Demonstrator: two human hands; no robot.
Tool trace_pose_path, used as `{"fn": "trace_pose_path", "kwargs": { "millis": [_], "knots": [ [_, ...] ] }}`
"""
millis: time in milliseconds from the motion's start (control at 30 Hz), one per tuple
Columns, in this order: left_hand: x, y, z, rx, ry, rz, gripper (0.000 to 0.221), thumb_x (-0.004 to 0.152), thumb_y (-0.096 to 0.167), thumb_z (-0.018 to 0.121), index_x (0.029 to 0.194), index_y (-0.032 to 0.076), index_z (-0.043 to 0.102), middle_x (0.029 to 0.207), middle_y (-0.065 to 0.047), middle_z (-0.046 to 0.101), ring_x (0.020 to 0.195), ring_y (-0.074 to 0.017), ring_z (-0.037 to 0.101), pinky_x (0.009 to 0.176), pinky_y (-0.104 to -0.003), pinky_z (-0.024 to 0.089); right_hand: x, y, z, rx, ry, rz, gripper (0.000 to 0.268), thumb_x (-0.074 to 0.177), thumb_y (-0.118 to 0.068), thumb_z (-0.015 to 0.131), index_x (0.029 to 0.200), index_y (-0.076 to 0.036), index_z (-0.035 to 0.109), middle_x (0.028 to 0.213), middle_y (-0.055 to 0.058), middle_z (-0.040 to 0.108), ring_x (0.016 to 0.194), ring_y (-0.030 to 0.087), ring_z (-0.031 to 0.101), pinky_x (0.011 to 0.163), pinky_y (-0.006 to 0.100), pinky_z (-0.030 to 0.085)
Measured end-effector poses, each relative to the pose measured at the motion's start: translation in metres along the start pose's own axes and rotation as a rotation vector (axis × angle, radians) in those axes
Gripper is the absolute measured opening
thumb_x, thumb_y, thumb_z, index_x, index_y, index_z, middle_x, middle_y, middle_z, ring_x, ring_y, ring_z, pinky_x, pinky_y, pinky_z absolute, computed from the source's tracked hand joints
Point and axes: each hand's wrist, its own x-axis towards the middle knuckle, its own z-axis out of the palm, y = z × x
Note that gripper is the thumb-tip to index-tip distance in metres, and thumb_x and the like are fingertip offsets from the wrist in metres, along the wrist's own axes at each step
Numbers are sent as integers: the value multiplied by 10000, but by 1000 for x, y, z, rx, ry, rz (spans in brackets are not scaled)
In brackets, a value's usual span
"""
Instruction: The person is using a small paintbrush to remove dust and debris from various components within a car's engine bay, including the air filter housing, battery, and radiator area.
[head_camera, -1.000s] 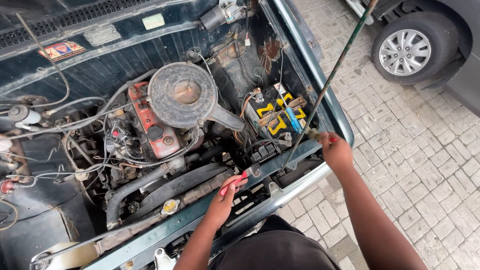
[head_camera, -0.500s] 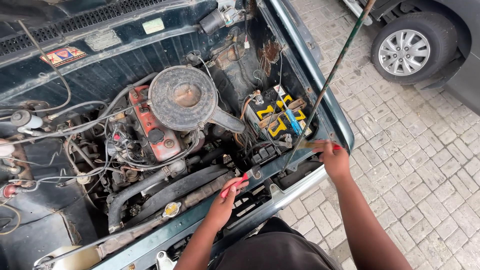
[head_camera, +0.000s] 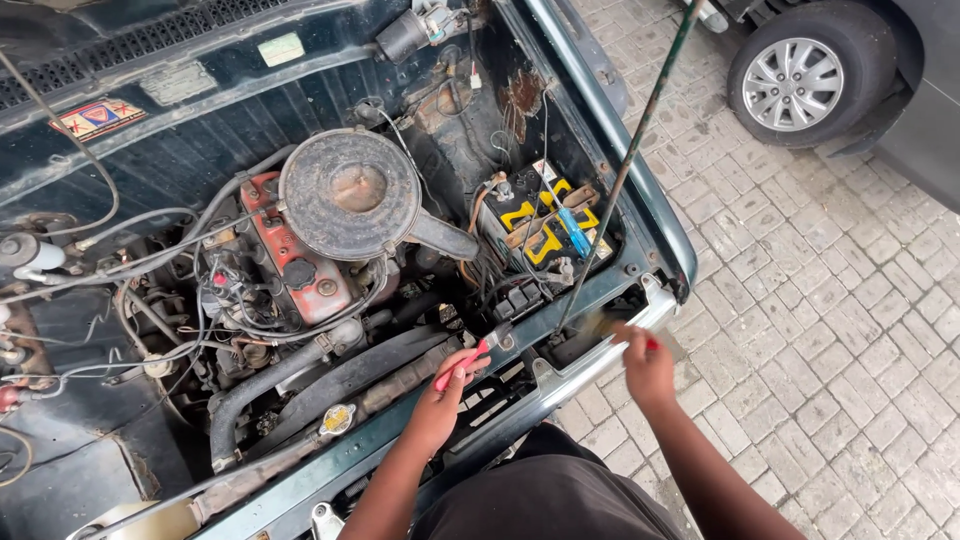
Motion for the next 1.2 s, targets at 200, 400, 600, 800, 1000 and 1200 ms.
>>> {"fn": "trace_pose_path", "kwargs": {
  "millis": [200,400,600,800,1000,1200],
  "knots": [
    [-5,12,0,61,1,-103,479,1043,441,278,1425,290,524,1493,51,661,1444,-260,543,1196,-436,359,9,20,14,-85,-68,65,450,1102,-329,362,1181,-123,754,924,30,795,448,139,449,431,297,356],
    [-9,20,1,73,2,-129,483,1038,451,276,1430,317,523,1495,71,659,1447,-225,540,1204,-443,336,42,31,23,-457,14,-119,445,1084,-438,366,1226,-172,694,1124,124,689,664,333,666,481,452,473],
    [-8,18,1,70,3,-94,490,1035,457,281,1433,305,522,1491,47,660,1441,-230,544,1210,-431,345,32,1,18,-348,-110,90,515,1100,-429,347,1028,-191,798,661,59,671,508,214,518,468,358,374],
    [-7,11,3,72,3,-58,494,1038,451,278,1441,279,509,1498,28,649,1452,-248,531,1208,-420,352,42,-4,16,-519,-33,11,456,1088,-449,367,1277,-173,677,932,82,756,607,263,651,420,365,432],
    [-7,11,2,88,4,-65,506,1029,477,275,1437,288,508,1501,40,648,1450,-245,536,1201,-442,349,16,-9,25,-209,-201,106,462,1086,-399,398,1068,-143,782,891,10,806,463,142,447,457,292,355],
    [-9,12,5,79,8,-66,493,1038,451,280,1446,289,503,1506,39,640,1464,-240,516,1213,-413,352,-12,-16,46,-74,-189,130,362,1066,-342,467,1228,-142,721,1018,4,820,391,99,340,389,256,278]
  ]
}}
